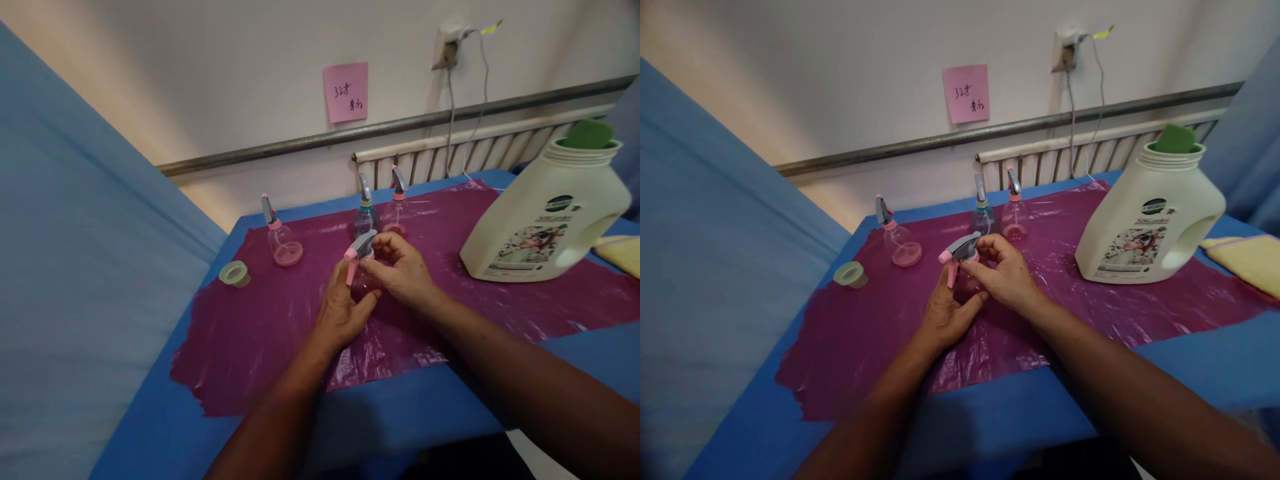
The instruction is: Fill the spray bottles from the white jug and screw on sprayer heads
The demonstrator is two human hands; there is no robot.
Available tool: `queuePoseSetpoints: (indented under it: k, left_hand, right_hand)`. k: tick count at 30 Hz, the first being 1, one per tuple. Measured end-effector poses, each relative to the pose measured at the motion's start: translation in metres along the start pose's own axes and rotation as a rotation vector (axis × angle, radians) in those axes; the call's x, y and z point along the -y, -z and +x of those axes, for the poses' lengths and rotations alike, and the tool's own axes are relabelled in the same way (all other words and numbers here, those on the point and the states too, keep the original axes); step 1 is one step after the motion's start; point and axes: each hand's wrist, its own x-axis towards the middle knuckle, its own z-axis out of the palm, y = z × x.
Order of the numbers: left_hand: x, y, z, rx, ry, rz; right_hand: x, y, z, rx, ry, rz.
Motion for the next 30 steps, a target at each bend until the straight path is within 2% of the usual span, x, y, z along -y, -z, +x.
queuePoseSetpoints:
  k: [4,8,20,30]
  left_hand:
    - [0.002,0.000,0.000,-0.004,0.002,-0.026]
    - [0.003,-0.001,-0.001,-0.008,0.016,-0.019]
    - [-0.002,0.002,-0.001,-0.019,-0.057,0.075]
    - [-0.004,0.001,0.000,-0.005,0.004,0.038]
  right_hand:
    - [0.000,0.005,-0.002,0.033,0.044,0.059]
    - [0.000,0.008,-0.003,0.118,-0.006,0.103]
    - [0.001,0.014,0.007,0.190,-0.059,0.180]
    - [-0.004,0.010,0.003,0.151,-0.089,0.230]
